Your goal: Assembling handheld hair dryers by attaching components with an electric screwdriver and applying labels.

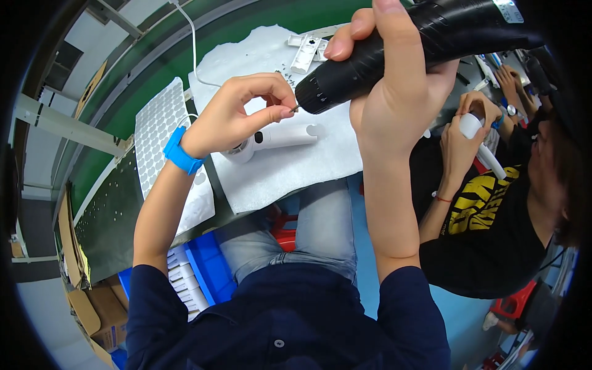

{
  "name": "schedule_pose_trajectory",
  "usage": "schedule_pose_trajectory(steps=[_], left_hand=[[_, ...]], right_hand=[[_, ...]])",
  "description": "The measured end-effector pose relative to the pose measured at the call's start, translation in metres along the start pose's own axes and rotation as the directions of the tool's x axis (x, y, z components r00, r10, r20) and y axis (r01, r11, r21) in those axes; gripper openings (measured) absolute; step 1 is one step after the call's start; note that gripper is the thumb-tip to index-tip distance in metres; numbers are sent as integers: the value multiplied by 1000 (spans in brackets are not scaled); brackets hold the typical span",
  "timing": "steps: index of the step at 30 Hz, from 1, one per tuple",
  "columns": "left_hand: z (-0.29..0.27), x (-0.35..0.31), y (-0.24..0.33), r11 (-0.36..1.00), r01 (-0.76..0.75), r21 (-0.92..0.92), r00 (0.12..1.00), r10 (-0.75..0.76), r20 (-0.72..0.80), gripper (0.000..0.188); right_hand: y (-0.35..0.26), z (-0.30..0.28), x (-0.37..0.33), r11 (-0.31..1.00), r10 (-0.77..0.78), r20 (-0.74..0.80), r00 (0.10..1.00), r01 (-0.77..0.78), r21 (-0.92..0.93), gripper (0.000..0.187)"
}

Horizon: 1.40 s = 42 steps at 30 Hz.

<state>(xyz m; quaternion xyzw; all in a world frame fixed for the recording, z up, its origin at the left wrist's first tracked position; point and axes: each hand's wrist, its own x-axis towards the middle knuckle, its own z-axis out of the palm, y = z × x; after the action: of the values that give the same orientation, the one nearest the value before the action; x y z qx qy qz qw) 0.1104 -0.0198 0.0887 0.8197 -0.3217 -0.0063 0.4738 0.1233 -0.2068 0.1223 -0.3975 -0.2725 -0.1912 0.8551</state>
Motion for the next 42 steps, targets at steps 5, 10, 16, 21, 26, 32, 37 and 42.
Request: schedule_pose_trajectory(steps=[5, 10, 16, 21, 26, 32, 37, 42], left_hand=[[6, -4, 4, 997, -73, -32, 997, 72, -38, 7], [7, -4, 10, 994, -96, -53, 995, 94, -43, 6], [13, -5, 13, 986, -147, 77, 985, 153, -77, 6], [30, -4, 10, 953, -169, 251, 966, 210, -148, 9], [41, -3, 6, 862, -203, 465, 939, 306, -157, 11], [35, -14, -17, 949, -80, 305, 972, 142, -189, 37], [36, -31, -29, 684, 104, 722, 955, -270, 118, 47], [20, -40, -2, 863, 342, 373, 907, -198, -372, 36]], right_hand=[[-8, -1, -4, 1000, -24, 53, 998, 23, 17, 36], [-12, -3, -2, 999, -12, 56, 998, 10, 33, 36], [-12, 2, -6, 997, -61, 38, 997, 63, -46, 33], [-11, 10, -12, 985, -109, -97, 989, 94, -142, 34], [-9, 16, -18, 966, -166, -152, 974, 130, -222, 32], [-10, 3, -14, 976, -133, -159, 978, 101, -194, 30], [-17, 3, -13, 986, -75, -129, 989, 54, -157, 28], [-28, 2, -13, 983, -89, -93, 992, 73, -167, 29]])
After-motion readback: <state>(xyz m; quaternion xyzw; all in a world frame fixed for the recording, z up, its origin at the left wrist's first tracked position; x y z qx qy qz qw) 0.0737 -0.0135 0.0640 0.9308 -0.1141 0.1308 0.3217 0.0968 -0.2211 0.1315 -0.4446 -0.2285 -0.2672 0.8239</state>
